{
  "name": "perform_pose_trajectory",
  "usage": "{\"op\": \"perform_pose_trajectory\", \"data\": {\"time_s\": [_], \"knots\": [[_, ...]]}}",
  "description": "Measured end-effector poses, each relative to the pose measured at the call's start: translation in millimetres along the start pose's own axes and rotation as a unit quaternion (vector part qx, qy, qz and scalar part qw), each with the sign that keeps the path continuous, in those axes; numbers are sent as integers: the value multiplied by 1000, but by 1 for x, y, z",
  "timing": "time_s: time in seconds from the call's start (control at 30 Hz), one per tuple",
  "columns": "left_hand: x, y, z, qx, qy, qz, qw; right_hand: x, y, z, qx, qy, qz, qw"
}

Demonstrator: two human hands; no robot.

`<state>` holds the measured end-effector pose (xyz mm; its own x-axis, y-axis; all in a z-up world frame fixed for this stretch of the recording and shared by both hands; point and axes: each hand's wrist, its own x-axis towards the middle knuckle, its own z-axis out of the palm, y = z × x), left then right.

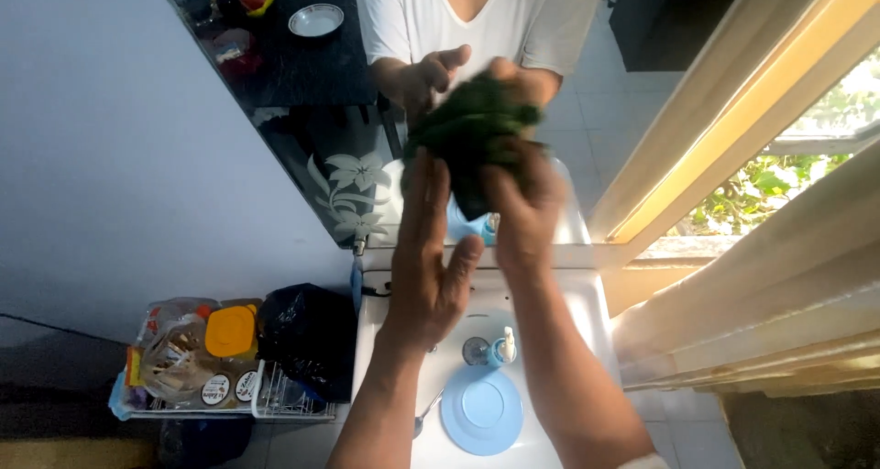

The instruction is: Wiping a bathroom mirror with a cloth.

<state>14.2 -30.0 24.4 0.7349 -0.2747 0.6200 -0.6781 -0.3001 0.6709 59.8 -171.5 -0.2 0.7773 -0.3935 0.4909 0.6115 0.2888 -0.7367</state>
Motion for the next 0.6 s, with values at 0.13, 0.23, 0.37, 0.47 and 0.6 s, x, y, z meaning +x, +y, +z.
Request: {"op": "perform_pose_trajectory", "data": {"time_s": [0.13, 0.23, 0.37, 0.47, 0.6], "knots": [[7, 8, -10, 14, 25, -4, 1000, 7, -12, 32, -47, -35, 8, 998], [10, 10, -9, -4, 23, 3, 1000, 13, -15, 19, -56, -62, 62, 995], [8, 12, -4, 11, 13, 23, 1000, 21, -29, -25, 36, 25, -14, 999], [6, 13, -1, 8, 2, 17, 1000, 28, -58, -42, 50, 85, -58, 993], [6, 15, -1, -9, -2, 25, 1000, 33, -67, -41, 44, 114, -90, 988]]}}
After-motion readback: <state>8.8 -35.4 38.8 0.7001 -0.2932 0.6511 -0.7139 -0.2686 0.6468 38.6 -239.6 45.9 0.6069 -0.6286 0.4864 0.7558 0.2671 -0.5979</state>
